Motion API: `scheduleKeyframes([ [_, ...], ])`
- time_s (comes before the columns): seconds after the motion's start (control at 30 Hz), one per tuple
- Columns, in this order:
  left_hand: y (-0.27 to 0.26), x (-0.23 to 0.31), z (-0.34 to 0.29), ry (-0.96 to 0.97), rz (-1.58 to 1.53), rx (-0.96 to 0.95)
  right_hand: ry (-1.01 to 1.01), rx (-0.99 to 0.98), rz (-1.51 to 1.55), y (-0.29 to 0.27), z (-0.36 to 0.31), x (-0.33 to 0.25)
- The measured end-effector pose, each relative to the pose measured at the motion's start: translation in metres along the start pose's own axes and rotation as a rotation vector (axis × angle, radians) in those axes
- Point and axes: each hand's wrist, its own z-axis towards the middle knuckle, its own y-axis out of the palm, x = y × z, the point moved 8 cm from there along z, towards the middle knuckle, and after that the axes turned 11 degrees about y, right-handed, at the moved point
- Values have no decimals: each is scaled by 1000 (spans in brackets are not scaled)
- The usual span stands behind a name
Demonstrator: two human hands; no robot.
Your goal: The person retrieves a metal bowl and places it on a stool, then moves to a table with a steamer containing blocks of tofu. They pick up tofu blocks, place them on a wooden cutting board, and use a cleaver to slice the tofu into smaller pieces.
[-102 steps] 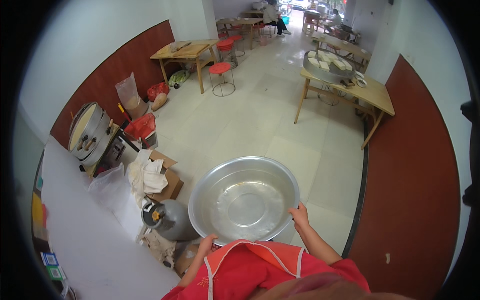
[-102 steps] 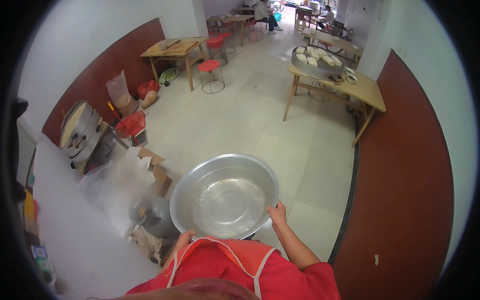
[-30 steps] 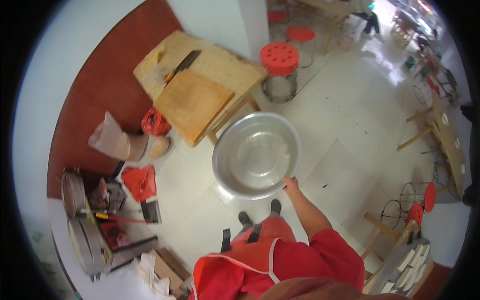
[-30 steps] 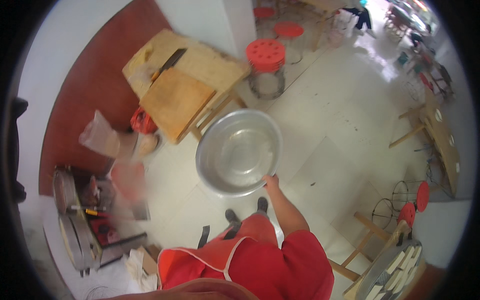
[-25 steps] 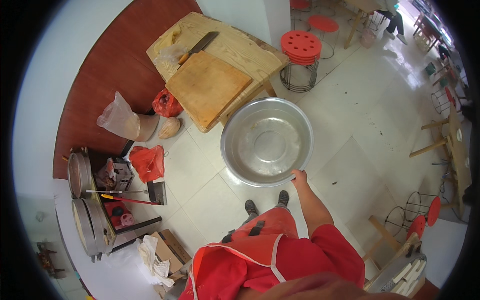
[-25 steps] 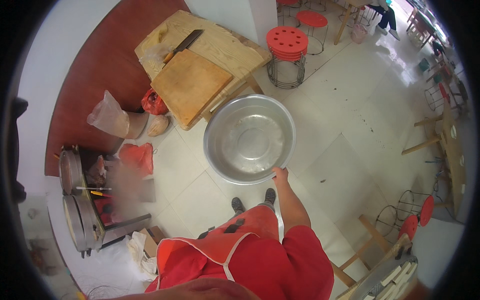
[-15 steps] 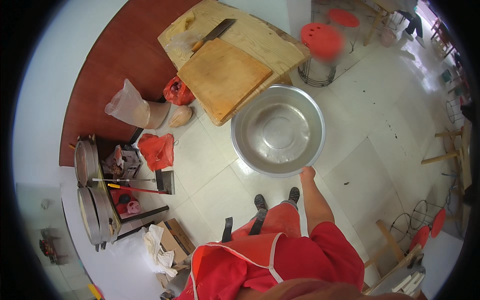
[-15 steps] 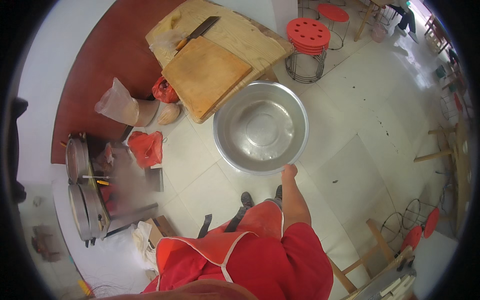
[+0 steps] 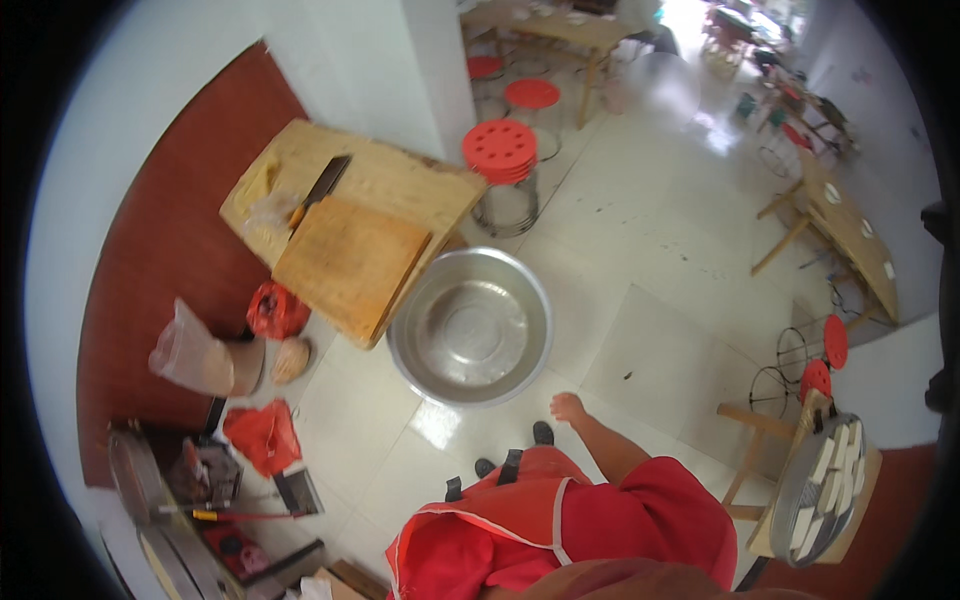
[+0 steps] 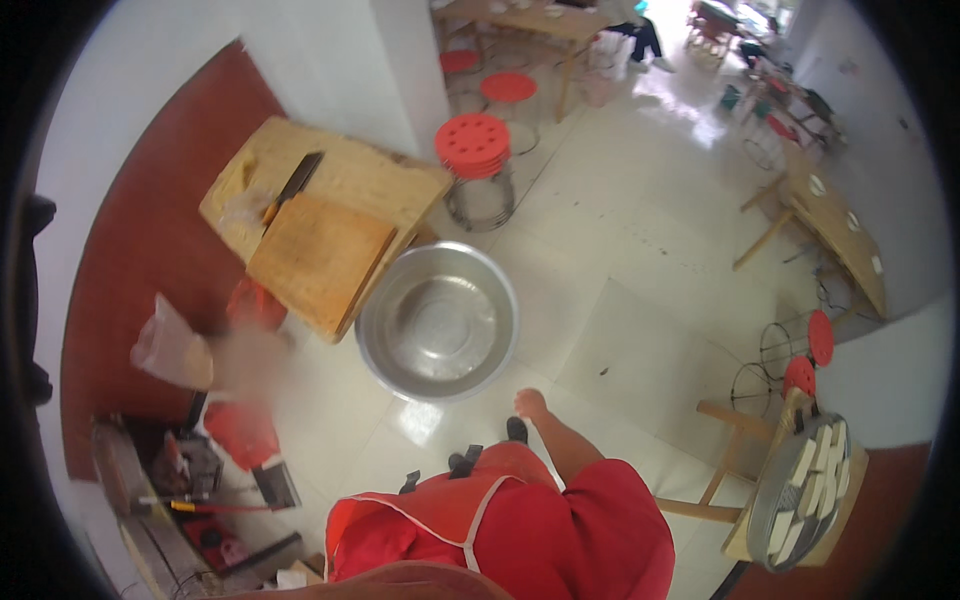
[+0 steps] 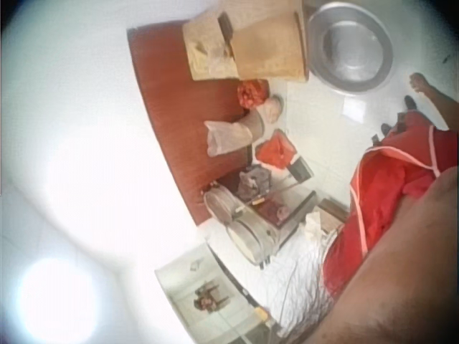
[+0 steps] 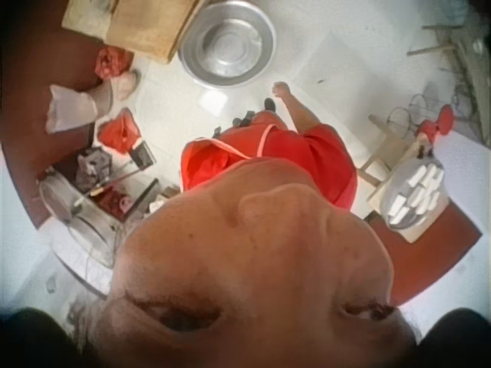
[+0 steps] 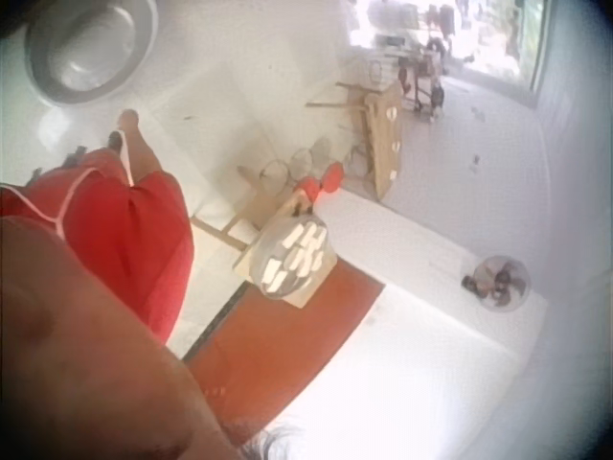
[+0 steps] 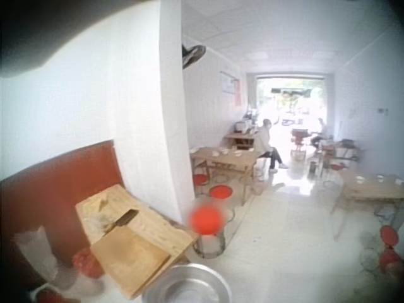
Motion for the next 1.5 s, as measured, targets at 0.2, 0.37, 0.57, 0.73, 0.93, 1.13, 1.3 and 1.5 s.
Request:
scheduleKeyframes([
  [0.2,-15,70,69,116,50,-46,398,261,-391,-42,-102,75],
  [0.37,5,118,111,157,26,-75,722,581,-174,-68,-223,123],
  [0.57,58,138,129,208,41,-147,605,337,-1484,-36,-265,101],
  [0.73,62,120,102,564,249,-330,743,626,-687,-48,-284,81],
  [0.93,69,118,83,997,702,-393,277,666,562,-51,-263,49],
  [1.13,62,110,94,681,524,-462,165,723,566,-7,-285,20],
  [1.3,58,115,107,288,253,-398,446,947,226,94,-355,68],
  [1.5,81,128,81,219,349,-463,758,1127,-1,218,-464,152],
])
